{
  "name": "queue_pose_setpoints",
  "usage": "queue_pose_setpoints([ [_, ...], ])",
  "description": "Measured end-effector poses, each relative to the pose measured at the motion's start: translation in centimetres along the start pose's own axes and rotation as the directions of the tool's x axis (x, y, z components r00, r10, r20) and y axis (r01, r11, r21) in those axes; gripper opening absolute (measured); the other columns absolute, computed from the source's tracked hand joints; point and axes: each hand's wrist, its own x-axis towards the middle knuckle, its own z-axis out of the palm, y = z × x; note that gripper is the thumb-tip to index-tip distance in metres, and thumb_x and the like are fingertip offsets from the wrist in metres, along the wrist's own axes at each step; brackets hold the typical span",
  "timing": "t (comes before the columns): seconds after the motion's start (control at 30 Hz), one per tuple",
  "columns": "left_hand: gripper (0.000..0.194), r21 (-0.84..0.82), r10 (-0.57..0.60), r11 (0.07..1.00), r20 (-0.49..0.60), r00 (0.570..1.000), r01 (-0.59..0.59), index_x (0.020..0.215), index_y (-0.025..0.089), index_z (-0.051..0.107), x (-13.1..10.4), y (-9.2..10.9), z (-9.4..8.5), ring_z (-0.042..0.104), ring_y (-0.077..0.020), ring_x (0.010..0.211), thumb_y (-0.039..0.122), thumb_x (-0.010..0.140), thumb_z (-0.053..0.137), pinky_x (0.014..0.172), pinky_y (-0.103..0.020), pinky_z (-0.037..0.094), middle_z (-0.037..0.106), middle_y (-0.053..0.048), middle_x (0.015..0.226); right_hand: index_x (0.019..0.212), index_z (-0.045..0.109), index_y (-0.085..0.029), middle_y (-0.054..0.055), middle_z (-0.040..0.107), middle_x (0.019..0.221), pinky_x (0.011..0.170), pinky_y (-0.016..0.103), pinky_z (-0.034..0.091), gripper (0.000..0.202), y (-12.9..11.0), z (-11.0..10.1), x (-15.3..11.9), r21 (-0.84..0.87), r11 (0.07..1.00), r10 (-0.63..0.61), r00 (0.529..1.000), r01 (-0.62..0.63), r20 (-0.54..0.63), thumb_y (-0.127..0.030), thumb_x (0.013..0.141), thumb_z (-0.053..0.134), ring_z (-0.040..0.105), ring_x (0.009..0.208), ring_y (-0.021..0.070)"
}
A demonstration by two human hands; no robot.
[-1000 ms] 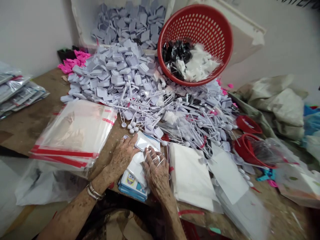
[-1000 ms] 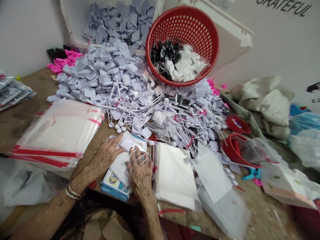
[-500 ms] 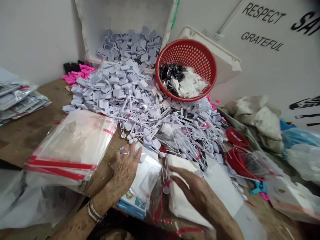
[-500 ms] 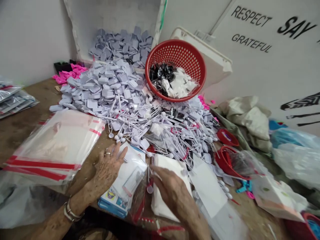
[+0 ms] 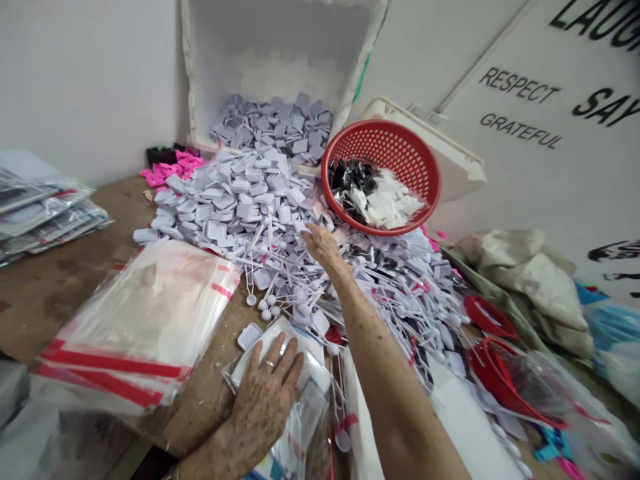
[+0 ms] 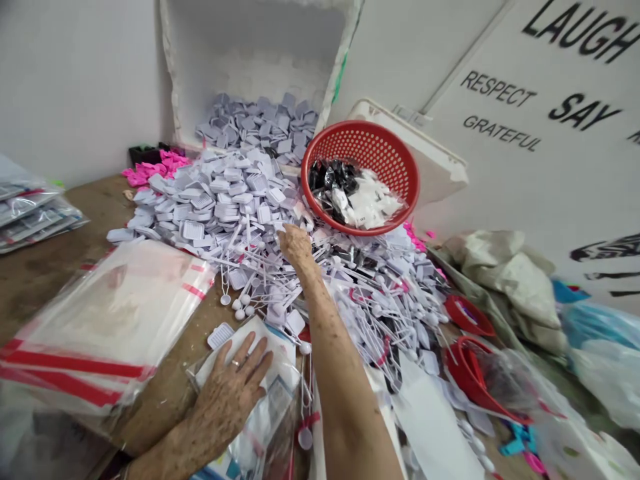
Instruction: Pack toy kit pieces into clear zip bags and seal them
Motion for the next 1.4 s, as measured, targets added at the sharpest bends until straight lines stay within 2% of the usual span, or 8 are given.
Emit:
queue_pose_setpoints([
  [0.1, 0.044, 0.004, 0.011, 1.0, -0.003, 1.0, -0.011, 0.141, 0.025, 0.05, 0.2, 0.0, 0.0, 0.042, -0.0277, 0.138, 0.038, 0.1, 0.043, 0.107, -0.051, 0.034, 0.052, -0.005, 0.149, 0.132, 0.058, -0.015, 0.018, 0.068, 0.12, 0.095, 0.043, 0.044, 0.044, -0.7, 1.6, 0.3, -0.086, 0.996, 0.003, 0.999, 0.0, 0.035, -0.035, 0.094, 0.05, 0.062, 0.11, 0.0308],
  [0.3, 0.045, -0.036, -0.032, 0.999, -0.095, 0.995, 0.029, 0.134, 0.026, 0.056, 0.2, 0.2, 0.6, 0.045, -0.0252, 0.135, 0.05, 0.1, 0.041, 0.104, -0.049, 0.037, 0.057, -0.001, 0.144, 0.137, 0.054, -0.023, 0.015, 0.055, 0.14, 0.106, 0.045, 0.031, 0.046, 0.1, 1.9, -3.3, -0.188, 0.971, -0.141, 0.988, 0.151, 0.064, -0.022, 0.091, 0.048, 0.048, 0.125, 0.03],
  [0.43, 0.045, -0.037, -0.044, 0.999, -0.096, 0.994, 0.04, 0.135, 0.027, 0.056, -0.1, 0.4, 0.9, 0.042, -0.0257, 0.138, 0.051, 0.099, 0.042, 0.106, -0.05, 0.034, 0.054, -0.001, 0.146, 0.12, 0.066, -0.021, 0.013, 0.052, 0.144, 0.108, 0.046, 0.026, 0.037, 1.3, 1.2, -4.7, -0.193, 0.952, -0.217, 0.97, 0.236, 0.113, -0.016, 0.087, 0.048, 0.042, 0.133, 0.0291],
  [0.57, 0.046, -0.007, -0.019, 1.0, -0.101, 0.995, 0.018, 0.135, 0.026, 0.055, -0.1, 0.3, 1.0, 0.041, -0.0275, 0.137, 0.051, 0.098, 0.044, 0.105, -0.051, 0.033, 0.054, -0.002, 0.147, 0.102, 0.072, -0.022, 0.009, 0.065, 0.13, 0.111, 0.046, 0.021, 0.031, 2.9, 0.5, -5.1, -0.174, 0.95, -0.233, 0.96, 0.258, 0.154, -0.011, 0.081, 0.052, 0.049, 0.126, 0.0261],
  [0.67, 0.043, 0.014, -0.005, 1.0, -0.108, 0.994, 0.007, 0.134, 0.026, 0.056, 0.0, 0.1, 0.9, 0.041, -0.0279, 0.137, 0.048, 0.097, 0.047, 0.104, -0.051, 0.033, 0.055, -0.002, 0.146, 0.107, 0.072, -0.022, 0.007, 0.073, 0.114, 0.109, 0.043, 0.026, 0.037, 3.9, 0.0, -4.7, -0.163, 0.965, -0.182, 0.972, 0.205, 0.146, -0.008, 0.082, 0.048, 0.058, 0.115, 0.0235],
  [0.87, 0.037, 0.053, 0.008, 0.999, -0.145, 0.989, 0.0, 0.13, 0.03, 0.06, 0.2, -0.1, 0.8, 0.039, -0.0253, 0.137, 0.041, 0.097, 0.047, 0.11, -0.049, 0.025, 0.057, 0.001, 0.143, 0.12, 0.068, -0.017, 0.011, 0.072, 0.117, 0.097, 0.036, 0.042, 0.042, 3.7, 0.2, -0.6, -0.142, 0.989, -0.031, 0.999, 0.035, 0.025, -0.012, 0.089, 0.04, 0.063, 0.11, 0.0245],
  [1.13, 0.037, 0.03, 0.01, 1.0, -0.192, 0.981, -0.004, 0.125, 0.031, 0.064, 0.4, -0.2, 1.5, 0.011, -0.0238, 0.152, 0.047, 0.096, 0.048, 0.123, -0.049, 0.002, 0.059, 0.002, 0.141, 0.107, 0.071, -0.004, 0.027, 0.069, 0.11, 0.084, 0.042, 0.051, 0.033, 1.8, 3.3, 5.0, -0.06, 0.978, 0.194, 0.977, -0.2, -0.091, -0.016, 0.087, 0.048, 0.064, 0.109, 0.0361],
  [1.4, 0.04, 0.013, 0.001, 1.0, -0.178, 0.984, 0.001, 0.125, 0.032, 0.064, 0.3, -0.1, 1.5, 0.01, -0.0235, 0.152, 0.051, 0.094, 0.05, 0.123, -0.05, 0.001, 0.06, 0.002, 0.141, 0.085, 0.073, -0.013, 0.014, 0.073, 0.088, 0.078, 0.032, 0.048, 0.026, 6.0, 2.8, 4.5, 0.215, 0.951, 0.241, 0.968, -0.221, -0.069, -0.029, 0.083, 0.052, 0.067, 0.093, 0.0264],
])
